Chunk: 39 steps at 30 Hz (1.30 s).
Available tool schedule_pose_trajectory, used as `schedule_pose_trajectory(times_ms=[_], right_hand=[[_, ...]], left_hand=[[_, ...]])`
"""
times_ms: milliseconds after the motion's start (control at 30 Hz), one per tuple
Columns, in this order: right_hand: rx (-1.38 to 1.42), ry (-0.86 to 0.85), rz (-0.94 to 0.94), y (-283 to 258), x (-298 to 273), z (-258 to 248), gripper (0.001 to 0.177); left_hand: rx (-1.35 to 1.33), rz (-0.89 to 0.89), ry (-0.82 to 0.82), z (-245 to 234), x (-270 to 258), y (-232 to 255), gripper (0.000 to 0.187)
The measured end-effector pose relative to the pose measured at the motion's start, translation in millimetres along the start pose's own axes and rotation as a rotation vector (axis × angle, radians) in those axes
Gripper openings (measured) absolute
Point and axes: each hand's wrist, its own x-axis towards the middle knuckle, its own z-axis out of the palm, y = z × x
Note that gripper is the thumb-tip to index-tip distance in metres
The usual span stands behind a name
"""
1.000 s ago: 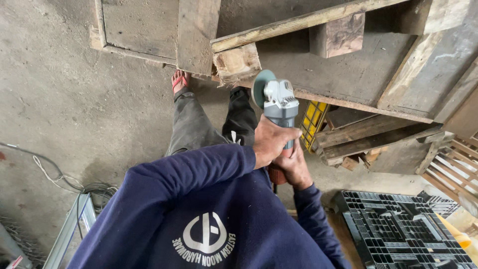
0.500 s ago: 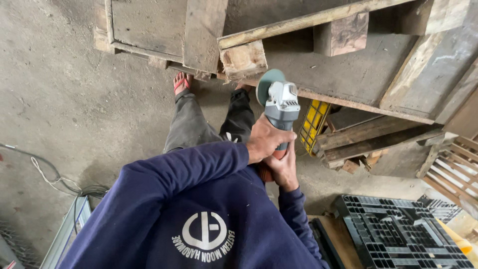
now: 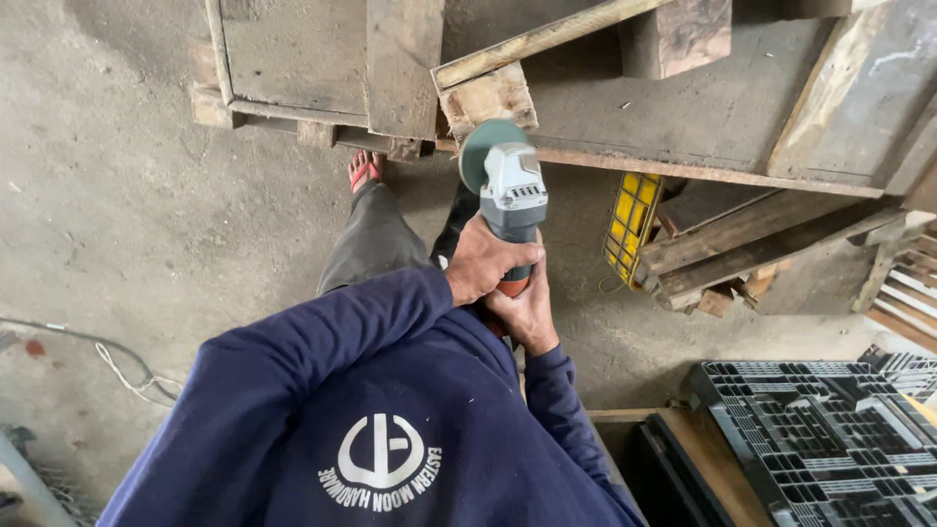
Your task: The person uses an angle grinder with a sanding disc to smooth the surface of a wooden pallet. They systematically move the tool across the wooden slats and blocks, adjusting their position to reach different areas of the pallet.
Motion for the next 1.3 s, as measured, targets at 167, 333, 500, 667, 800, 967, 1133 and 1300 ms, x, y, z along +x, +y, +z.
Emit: schedule_pose_trajectory(times_ms=[167, 333, 500, 667, 800, 967, 1133, 1300], right_hand=[[0.004, 0.065, 0.09, -8.3, 9.8, -3.6, 0.1], [-0.015, 0.043, 0.078, -24.2, 2.8, 13.0, 0.097], [-0.084, 0.068, 0.201, -44.7, 5.8, 16.8, 0.1], [-0.292, -0.016, 0.209, -82.5, -3.7, 31.2, 0.105], [-0.395, -0.094, 0.125, -94.3, 12.2, 36.3, 0.103], [-0.197, -0.163, 0.143, -93.6, 12.8, 39.0, 0.101], [-0.118, -0.106, 0.292, -88.3, 22.4, 36.7, 0.101], [-0.285, -0.148, 0.147, -75.1, 6.7, 36.3, 0.104]], left_hand=[[0.077, -0.071, 0.009, 2.9, 21.3, 5.4, 0.05], [0.089, -0.101, -0.046, -6.7, 5.9, 11.6, 0.049], [-0.071, -0.093, -0.081, -11.4, 3.2, 21.0, 0.032], [-0.334, -0.117, -0.059, -19.4, -17.1, 25.7, 0.024], [-0.33, -0.124, 0.041, -24.4, -8.1, 31.4, 0.022], [-0.265, -0.164, 0.11, -23.5, -18.0, 48.2, 0.024], [-0.239, -0.086, 0.112, -25.2, -8.7, 52.9, 0.023], [-0.254, -0.142, 0.089, -25.4, -21.5, 37.7, 0.022]])
